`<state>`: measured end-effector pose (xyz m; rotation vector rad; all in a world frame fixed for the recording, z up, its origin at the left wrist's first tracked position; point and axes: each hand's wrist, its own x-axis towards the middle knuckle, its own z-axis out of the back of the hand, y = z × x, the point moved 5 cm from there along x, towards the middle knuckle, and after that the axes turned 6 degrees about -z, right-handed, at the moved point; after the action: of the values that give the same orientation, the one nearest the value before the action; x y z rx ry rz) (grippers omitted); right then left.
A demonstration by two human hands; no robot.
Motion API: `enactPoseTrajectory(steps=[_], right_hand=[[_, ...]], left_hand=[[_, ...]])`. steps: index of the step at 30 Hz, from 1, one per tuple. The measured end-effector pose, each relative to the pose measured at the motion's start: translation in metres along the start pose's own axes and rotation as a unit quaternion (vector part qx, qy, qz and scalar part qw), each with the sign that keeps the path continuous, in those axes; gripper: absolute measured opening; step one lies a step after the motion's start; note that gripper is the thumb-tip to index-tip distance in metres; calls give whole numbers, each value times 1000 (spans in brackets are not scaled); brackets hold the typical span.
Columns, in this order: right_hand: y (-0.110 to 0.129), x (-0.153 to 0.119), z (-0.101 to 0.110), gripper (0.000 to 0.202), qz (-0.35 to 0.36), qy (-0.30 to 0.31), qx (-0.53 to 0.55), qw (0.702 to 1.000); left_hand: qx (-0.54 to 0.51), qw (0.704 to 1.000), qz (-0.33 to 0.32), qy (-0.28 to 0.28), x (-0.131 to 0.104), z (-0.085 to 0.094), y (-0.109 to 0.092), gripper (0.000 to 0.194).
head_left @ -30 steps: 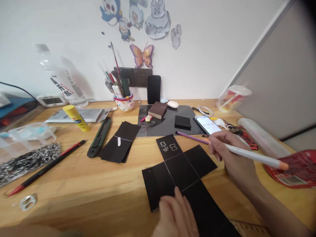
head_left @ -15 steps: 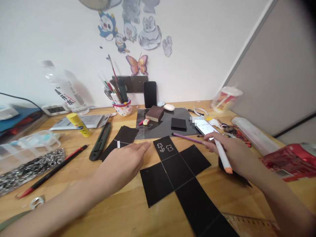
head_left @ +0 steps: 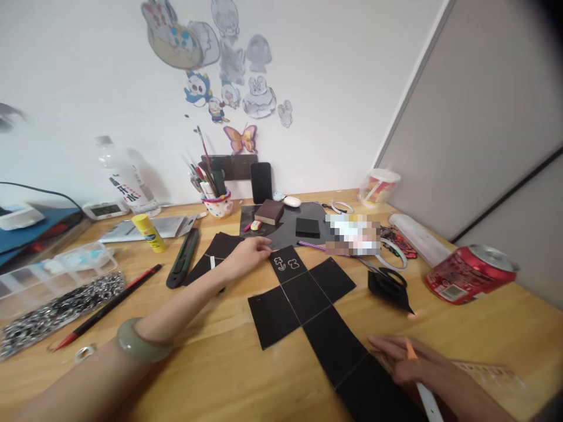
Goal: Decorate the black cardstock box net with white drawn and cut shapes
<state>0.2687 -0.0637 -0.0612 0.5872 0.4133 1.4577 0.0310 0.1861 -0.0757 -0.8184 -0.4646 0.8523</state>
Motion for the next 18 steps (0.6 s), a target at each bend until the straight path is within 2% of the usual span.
enactPoseTrajectory(steps=[6, 9, 13, 18], right_hand=[[10, 9, -7, 22, -76, 55, 164, 982], [19, 22, -3, 19, -65, 49, 204, 976], [41, 45, 2, 12, -37, 36, 228, 972], [55, 71, -1, 20, -108, 20, 240, 965]], left_hand=[[-65, 997, -27, -25, -23, -7, -34, 29], [-98, 994, -50, -13, -36, -10, -51, 31], [-137, 988, -64, 9, -47, -15, -60, 35], [-171, 981, -89, 19, -51, -20, -67, 34]])
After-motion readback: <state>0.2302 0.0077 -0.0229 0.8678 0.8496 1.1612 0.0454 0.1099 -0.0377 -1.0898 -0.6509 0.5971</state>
